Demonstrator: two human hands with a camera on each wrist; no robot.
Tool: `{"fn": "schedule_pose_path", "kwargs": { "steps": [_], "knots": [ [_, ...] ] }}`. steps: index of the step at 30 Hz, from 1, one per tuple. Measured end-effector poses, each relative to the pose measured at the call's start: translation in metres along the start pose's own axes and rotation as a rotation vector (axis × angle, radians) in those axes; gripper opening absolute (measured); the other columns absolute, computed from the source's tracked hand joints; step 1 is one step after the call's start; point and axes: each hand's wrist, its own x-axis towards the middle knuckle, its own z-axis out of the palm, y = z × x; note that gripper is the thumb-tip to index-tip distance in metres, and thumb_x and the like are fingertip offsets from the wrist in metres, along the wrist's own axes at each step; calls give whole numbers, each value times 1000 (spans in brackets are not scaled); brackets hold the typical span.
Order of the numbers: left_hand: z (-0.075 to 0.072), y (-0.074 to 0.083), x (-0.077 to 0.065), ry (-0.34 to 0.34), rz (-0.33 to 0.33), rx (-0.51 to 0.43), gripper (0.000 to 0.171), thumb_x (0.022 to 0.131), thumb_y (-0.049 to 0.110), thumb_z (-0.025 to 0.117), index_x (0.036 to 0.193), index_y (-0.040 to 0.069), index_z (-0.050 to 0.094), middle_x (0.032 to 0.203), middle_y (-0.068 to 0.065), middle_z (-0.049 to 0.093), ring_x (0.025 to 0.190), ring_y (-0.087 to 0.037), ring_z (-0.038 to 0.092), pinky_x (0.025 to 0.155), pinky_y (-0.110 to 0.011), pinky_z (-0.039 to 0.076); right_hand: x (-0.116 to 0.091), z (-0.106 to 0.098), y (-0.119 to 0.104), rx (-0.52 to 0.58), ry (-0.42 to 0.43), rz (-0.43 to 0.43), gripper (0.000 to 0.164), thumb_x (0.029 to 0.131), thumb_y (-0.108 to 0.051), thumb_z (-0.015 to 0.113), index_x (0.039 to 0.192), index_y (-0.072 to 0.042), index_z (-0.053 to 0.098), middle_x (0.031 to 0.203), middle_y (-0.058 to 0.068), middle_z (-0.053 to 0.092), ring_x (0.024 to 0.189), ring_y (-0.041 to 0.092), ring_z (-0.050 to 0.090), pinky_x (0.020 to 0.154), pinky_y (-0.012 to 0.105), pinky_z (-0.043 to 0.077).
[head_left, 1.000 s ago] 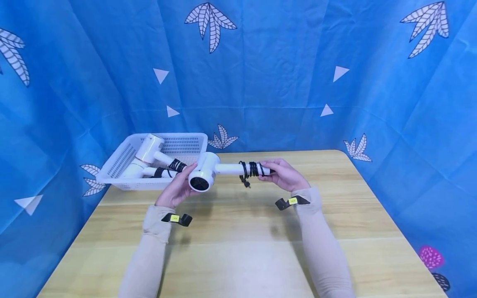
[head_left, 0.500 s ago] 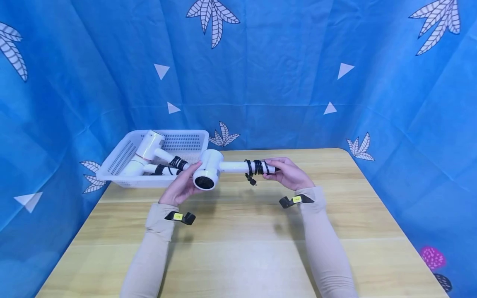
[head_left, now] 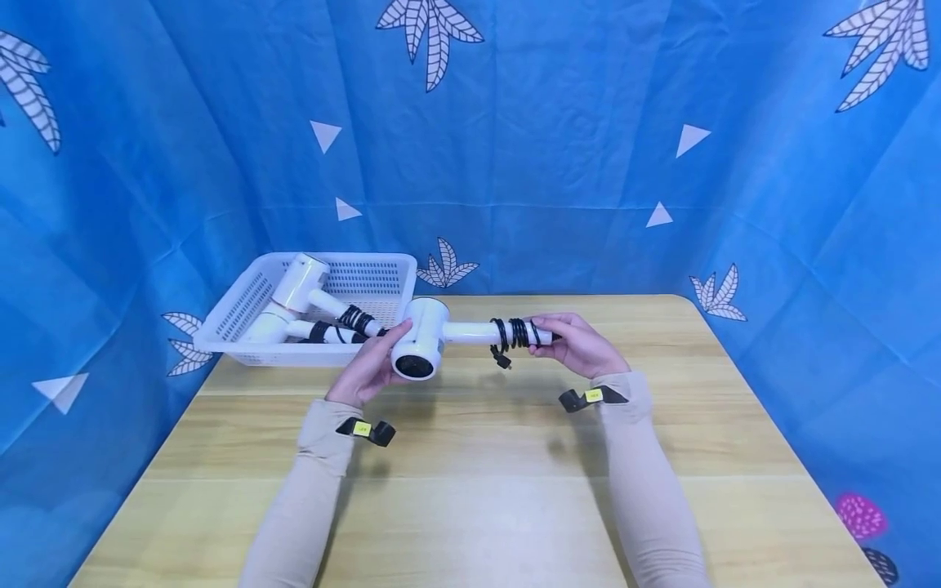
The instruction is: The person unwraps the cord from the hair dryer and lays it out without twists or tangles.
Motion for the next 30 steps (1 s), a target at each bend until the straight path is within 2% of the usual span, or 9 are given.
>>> {"fn": "schedule_pose_path", "kwargs": {
  "steps": [6, 14, 21, 23, 27, 30],
  "knots": [
    [2, 0, 1, 26, 1, -13, 66, 105, 46, 56, 152, 2, 37, 110, 0, 69, 91, -12, 76, 77, -32, 67, -1, -3, 0, 0, -8, -4, 25, 106, -7, 53, 111, -11, 76, 122, 15, 64, 81, 18, 72, 78, 21, 65],
    [2, -1, 0, 69, 9, -18, 63, 106, 44, 56, 149, 0, 40, 105, 1, 71, 87, -12, 77, 74, -30, 67, 0, 0, 0, -8, -7, 0, 24, 107, -8, 53, 113, -14, 75, 122, 14, 65, 80, 18, 73, 78, 21, 65],
    [2, -4, 0, 45, 40, -26, 59, 106, 42, 56, 145, -1, 44, 99, 3, 74, 85, -11, 76, 71, -28, 66, -3, 2, -2, -16, 6, -6, 21, 107, -14, 55, 117, -11, 73, 124, 18, 60, 80, 17, 73, 77, 21, 65],
    [2, -5, 0, 41, 43, -28, 58, 106, 42, 55, 144, -1, 45, 98, 4, 75, 84, -10, 76, 70, -27, 66, -5, 1, -2, -16, -9, -10, 27, 108, -20, 54, 125, -6, 69, 125, 18, 60, 82, 17, 73, 79, 22, 65],
    [2, -3, -1, 45, 47, -46, 56, 106, 42, 55, 143, 1, 44, 99, 4, 74, 85, -10, 76, 69, -27, 66, -8, -2, -4, -25, -34, -21, 59, 110, -42, 45, 144, 5, 51, 123, 16, 62, 89, 20, 74, 88, 27, 64],
    [1, -2, -1, 47, 52, -50, 55, 106, 42, 55, 143, 3, 43, 101, 4, 72, 85, -10, 76, 69, -27, 66, -9, -6, -5, -55, -19, -12, 74, 107, -58, 38, 150, 1, 46, 124, 11, 64, 94, 21, 74, 92, 31, 63]
  ]
}}
